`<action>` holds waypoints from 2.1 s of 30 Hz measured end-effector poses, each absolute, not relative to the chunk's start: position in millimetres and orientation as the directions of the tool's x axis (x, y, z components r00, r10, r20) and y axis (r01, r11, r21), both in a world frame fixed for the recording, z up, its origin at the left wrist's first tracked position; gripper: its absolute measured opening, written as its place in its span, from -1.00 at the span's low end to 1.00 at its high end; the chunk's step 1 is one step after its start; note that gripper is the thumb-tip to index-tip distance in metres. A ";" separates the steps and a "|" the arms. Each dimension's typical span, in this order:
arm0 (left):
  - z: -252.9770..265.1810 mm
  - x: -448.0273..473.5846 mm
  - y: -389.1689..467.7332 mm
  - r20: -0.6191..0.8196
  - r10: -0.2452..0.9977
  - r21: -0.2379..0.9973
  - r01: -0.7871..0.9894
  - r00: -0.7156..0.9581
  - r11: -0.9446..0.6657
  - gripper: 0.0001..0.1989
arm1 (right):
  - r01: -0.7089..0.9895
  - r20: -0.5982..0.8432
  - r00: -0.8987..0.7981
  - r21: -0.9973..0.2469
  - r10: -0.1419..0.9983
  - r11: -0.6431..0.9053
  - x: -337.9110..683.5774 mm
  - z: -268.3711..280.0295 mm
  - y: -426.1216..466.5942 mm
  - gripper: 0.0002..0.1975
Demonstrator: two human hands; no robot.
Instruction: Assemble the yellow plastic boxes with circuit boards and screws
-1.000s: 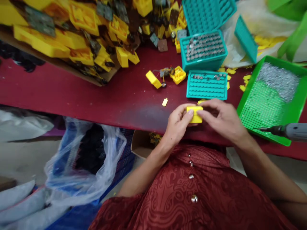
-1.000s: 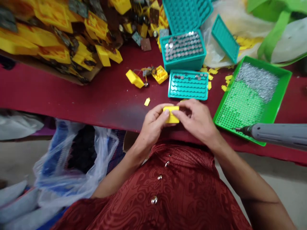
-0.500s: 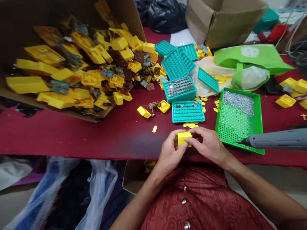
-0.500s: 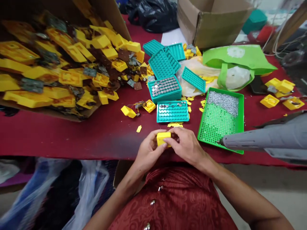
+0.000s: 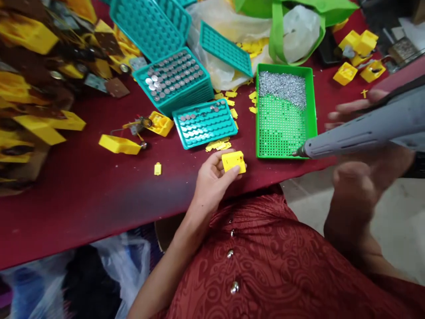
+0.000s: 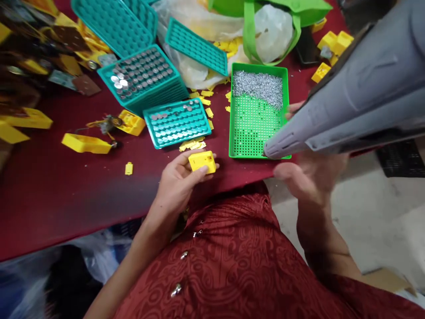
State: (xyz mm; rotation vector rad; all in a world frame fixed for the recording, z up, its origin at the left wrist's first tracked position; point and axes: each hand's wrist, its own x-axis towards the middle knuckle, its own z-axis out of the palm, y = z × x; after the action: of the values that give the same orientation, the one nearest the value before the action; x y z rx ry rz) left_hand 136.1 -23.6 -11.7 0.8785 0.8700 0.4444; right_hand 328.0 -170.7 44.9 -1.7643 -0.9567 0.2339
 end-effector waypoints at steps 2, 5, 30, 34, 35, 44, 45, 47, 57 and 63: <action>-12.5 139.2 -26.2 -0.462 0.649 0.826 0.028 0.604 0.563 -0.46 | 0.505 0.445 0.651 -0.859 0.614 0.087 328.7 39.5 -155.9 -0.41; -15.3 139.3 -27.7 -0.437 0.659 0.859 0.068 0.612 0.507 -0.45 | 0.482 0.550 0.663 -0.832 0.508 0.273 331.4 30.6 -135.1 -0.48; -25.0 142.9 -28.3 -0.450 0.679 0.861 0.080 0.580 0.502 -0.47 | 0.557 0.522 0.719 -0.828 0.459 0.070 354.9 6.2 -112.5 -0.24; -25.6 141.6 -27.8 -0.445 0.675 0.868 0.098 0.588 0.487 -0.46 | 0.592 0.513 0.724 -0.806 0.460 -0.032 355.0 3.9 -111.2 -0.19; -25.9 141.4 -27.5 -0.444 0.673 0.869 0.100 0.591 0.485 -0.46 | 0.587 0.524 0.720 -0.810 0.455 0.004 354.8 4.2 -111.2 -0.22; -22.6 143.8 -27.6 -0.478 0.668 0.833 0.053 0.570 0.551 -0.43 | 0.406 0.601 0.661 -0.790 0.449 0.460 360.8 1.7 -105.0 -0.50; -21.1 144.0 -27.9 -0.484 0.667 0.827 0.046 0.566 0.561 -0.43 | 0.405 0.624 0.638 -0.770 0.451 0.494 363.2 -0.6 -103.8 -0.53; -17.2 143.9 -28.4 -0.494 0.660 0.811 0.026 0.566 0.585 -0.44 | 0.391 0.652 0.603 -0.743 0.459 0.542 366.8 -3.9 -102.4 -0.58; -7.2 141.9 -27.1 -0.516 0.625 0.770 -0.003 0.586 0.638 -0.58 | 0.386 0.632 0.655 -0.751 0.415 0.536 359.2 6.5 -106.3 -0.57; -9.5 140.2 -30.7 -0.513 0.624 0.787 0.032 0.590 0.616 -0.59 | 0.419 0.658 0.649 -0.729 0.382 0.542 368.9 -3.1 -103.5 -0.60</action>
State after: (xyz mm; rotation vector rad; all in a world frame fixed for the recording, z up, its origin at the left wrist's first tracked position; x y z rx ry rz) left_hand 140.2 -30.7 -9.5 0.8522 0.8866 0.3973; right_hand 368.9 -103.5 -3.1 -1.0374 -0.9074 -0.0259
